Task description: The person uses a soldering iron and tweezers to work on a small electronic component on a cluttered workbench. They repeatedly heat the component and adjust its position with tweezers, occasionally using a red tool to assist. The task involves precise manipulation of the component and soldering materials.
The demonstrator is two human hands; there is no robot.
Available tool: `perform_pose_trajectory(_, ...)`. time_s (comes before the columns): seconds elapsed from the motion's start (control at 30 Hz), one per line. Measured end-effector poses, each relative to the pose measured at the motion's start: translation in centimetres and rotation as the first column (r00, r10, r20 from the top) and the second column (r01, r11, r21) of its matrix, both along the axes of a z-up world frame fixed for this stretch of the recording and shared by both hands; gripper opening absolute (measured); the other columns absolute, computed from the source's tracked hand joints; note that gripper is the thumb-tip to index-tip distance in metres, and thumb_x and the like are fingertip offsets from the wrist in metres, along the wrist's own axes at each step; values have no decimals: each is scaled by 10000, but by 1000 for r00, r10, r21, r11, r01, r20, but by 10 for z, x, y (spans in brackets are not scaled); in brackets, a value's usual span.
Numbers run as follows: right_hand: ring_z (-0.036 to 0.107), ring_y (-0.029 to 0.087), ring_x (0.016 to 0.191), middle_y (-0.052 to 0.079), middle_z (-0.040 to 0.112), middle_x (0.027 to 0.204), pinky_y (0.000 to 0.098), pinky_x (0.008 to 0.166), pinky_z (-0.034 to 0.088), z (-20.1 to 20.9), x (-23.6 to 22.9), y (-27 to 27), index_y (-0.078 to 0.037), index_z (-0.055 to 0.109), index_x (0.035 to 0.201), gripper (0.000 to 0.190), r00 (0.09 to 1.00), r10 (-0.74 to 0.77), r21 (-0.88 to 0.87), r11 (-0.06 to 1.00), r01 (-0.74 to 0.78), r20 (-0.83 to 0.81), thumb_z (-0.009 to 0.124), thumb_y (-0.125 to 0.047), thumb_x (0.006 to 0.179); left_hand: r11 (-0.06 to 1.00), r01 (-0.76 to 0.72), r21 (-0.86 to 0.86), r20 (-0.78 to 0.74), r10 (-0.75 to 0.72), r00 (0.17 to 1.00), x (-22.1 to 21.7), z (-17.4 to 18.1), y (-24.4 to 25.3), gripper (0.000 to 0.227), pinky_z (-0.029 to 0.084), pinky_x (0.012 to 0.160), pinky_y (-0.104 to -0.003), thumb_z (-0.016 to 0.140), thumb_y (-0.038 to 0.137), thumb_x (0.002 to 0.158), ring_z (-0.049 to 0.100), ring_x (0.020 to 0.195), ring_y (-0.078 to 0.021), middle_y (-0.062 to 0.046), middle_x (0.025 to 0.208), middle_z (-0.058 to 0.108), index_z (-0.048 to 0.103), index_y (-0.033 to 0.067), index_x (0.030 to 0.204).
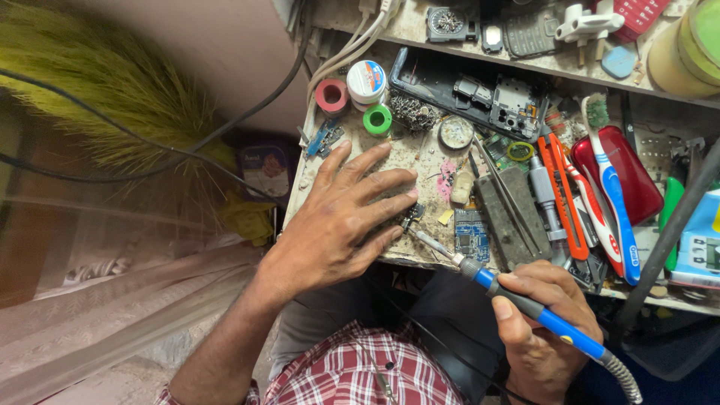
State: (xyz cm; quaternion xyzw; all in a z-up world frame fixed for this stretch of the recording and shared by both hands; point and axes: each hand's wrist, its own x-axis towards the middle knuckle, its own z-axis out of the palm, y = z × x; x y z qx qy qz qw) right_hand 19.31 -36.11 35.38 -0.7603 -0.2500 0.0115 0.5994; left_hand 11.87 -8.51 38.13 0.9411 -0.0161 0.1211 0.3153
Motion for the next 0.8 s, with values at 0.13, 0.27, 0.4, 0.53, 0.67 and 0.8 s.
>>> perform_pose_trajectory(0.13, 681, 192, 951, 120, 696, 1001, 266, 871, 536, 0, 0, 0, 15, 733, 1029, 245, 1000, -2, -22, 1000, 2, 13, 791, -90, 815, 1000, -1, 1, -4, 1, 1000, -1, 0, 0, 382, 150, 1263, -609, 714, 254, 934, 363, 1496, -300, -47, 1439, 583, 694, 128, 1293)
perform_pose_trajectory(0.27, 680, 196, 959, 123, 700, 1006, 265, 877, 536, 1, 0, -1, 15, 735, 1027, 251, 1000, 2, -27, 1000, -2, 12, 793, -95, 808, 1000, -2, -2, -4, 2, 1000, -1, 0, 0, 382, 149, 1263, -609, 715, 252, 934, 362, 1495, -300, -47, 1440, 582, 694, 130, 1295)
perform_pose_trajectory(0.4, 680, 194, 948, 126, 699, 1002, 263, 867, 536, 1, 0, 0, 15, 736, 1026, 253, 1000, 0, -23, 1000, 0, 19, 795, -100, 808, 1000, 1, -3, -6, -1, 1000, -1, 0, 1, 380, 153, 1261, -608, 718, 250, 931, 362, 1496, -301, -47, 1441, 581, 694, 130, 1290)
perform_pose_trajectory(0.53, 678, 193, 941, 127, 696, 1002, 263, 863, 536, 1, 0, 1, 19, 734, 1029, 251, 1000, 7, -21, 1000, -7, 23, 794, -99, 816, 1000, 2, 2, 2, -2, 1000, -1, -1, 1, 379, 150, 1262, -613, 717, 250, 931, 363, 1495, -302, -49, 1440, 580, 695, 129, 1290)
perform_pose_trajectory(0.67, 680, 192, 931, 125, 701, 988, 267, 863, 538, 3, 1, 2, 23, 732, 1027, 242, 999, 24, -29, 999, -23, 35, 790, -92, 822, 1000, 1, 3, 2, -1, 1000, -1, -1, 1, 374, 150, 1264, -613, 715, 251, 935, 364, 1497, -302, -46, 1438, 582, 696, 131, 1289)
perform_pose_trajectory(0.8, 685, 192, 902, 122, 703, 960, 267, 837, 541, 6, 3, 3, 28, 728, 1017, 243, 998, 33, -53, 998, -30, 44, 785, -88, 811, 1000, 2, -2, 7, -2, 1000, -1, -1, 0, 378, 152, 1264, -609, 713, 254, 939, 365, 1496, -301, -47, 1440, 582, 695, 132, 1296)
